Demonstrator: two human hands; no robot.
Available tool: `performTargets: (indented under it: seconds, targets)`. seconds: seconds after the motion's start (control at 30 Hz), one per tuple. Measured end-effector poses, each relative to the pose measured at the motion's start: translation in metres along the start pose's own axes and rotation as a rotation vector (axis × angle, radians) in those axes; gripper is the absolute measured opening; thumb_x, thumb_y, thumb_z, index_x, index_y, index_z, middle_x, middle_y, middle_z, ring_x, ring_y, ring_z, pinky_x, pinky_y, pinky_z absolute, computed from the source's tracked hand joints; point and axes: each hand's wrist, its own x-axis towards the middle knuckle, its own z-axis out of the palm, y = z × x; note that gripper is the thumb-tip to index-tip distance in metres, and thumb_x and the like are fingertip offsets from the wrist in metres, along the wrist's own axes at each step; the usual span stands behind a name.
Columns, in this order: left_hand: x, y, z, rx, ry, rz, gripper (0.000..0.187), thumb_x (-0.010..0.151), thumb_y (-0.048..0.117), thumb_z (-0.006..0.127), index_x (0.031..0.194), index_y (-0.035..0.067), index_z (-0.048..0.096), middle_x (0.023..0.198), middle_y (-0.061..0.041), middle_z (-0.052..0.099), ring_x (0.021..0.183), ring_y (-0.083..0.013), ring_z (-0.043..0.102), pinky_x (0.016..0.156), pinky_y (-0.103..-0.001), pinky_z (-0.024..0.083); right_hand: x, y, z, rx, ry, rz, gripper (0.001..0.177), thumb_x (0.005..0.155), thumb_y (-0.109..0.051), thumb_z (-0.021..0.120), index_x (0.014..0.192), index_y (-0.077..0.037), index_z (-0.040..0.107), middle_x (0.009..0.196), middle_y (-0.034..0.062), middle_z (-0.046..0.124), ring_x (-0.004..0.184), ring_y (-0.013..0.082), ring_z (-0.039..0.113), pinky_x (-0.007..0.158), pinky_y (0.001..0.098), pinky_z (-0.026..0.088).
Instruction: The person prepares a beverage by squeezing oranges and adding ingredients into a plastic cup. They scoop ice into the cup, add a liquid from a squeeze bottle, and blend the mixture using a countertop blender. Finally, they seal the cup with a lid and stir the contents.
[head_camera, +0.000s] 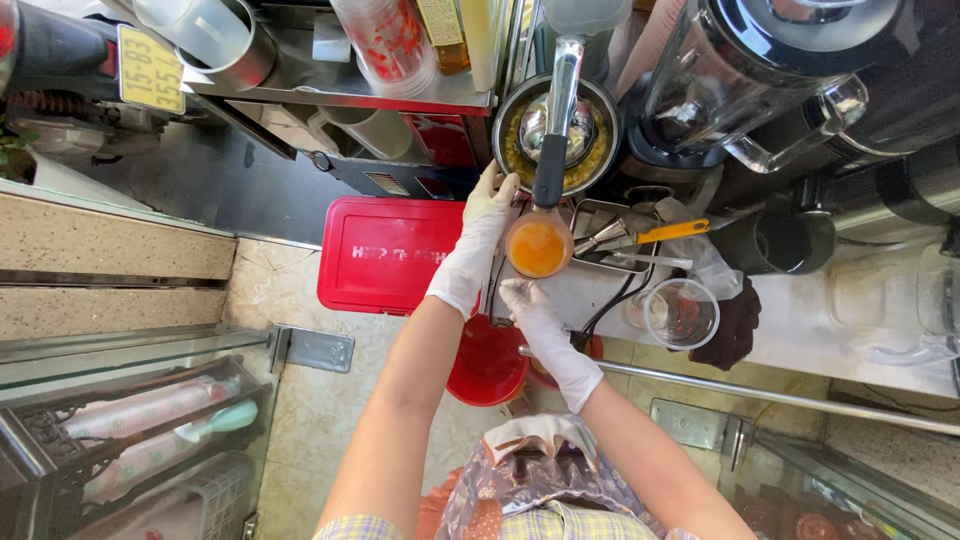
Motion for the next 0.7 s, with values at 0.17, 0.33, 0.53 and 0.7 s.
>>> performTargets:
  seconds: [0.17,0.33,0.53,0.7]
  targets:
    - [-0.021,-0.015,-0.004,-0.100,-0.001,0.000,0.062,0.096,0.029,0.067,0.153,0.013,0.048,0.123,-0.011,0.071,0.108,-0.0155,0.065,0.093,-0.029,0.052,-0.018,-0.009,-0.038,-0.468,0.156,-0.237,0.036,0.089,-0.040,0.075,0.109,-0.010,0.072,0.086,0.0054,0.073,0.079,0.0165,0.068,0.076,0.0343,0.054]
    - [-0.036,-0.027,-0.008,-0.153,-0.015,0.021,0.061,0.097,0.025,0.067,0.154,0.013,0.047,0.122,-0.009,0.071,0.107,-0.0143,0.064,0.094,-0.027,0.051,-0.034,-0.025,-0.053,-0.331,0.150,-0.277,0.035,0.088,-0.036,0.072,0.113,-0.012,0.073,0.089,0.0101,0.076,0.081,0.0286,0.069,0.078,0.0381,0.055]
    - [-0.043,-0.038,-0.011,-0.221,-0.032,0.002,0.061,0.098,0.024,0.067,0.155,0.014,0.047,0.119,-0.007,0.070,0.101,-0.0131,0.063,0.089,-0.027,0.052,-0.041,-0.029,-0.058,-0.429,0.197,-0.223,0.037,0.086,-0.039,0.072,0.111,-0.011,0.073,0.092,0.0107,0.077,0.085,0.0267,0.073,0.081,0.0375,0.055]
    - [-0.038,-0.041,-0.010,-0.298,-0.062,0.047,0.062,0.100,0.023,0.067,0.157,0.014,0.044,0.122,-0.008,0.069,0.105,-0.0129,0.063,0.091,-0.027,0.052,-0.038,-0.028,-0.060,-0.491,0.214,-0.240,0.040,0.086,-0.042,0.072,0.112,-0.011,0.073,0.093,0.0122,0.076,0.086,0.0284,0.071,0.081,0.0397,0.054]
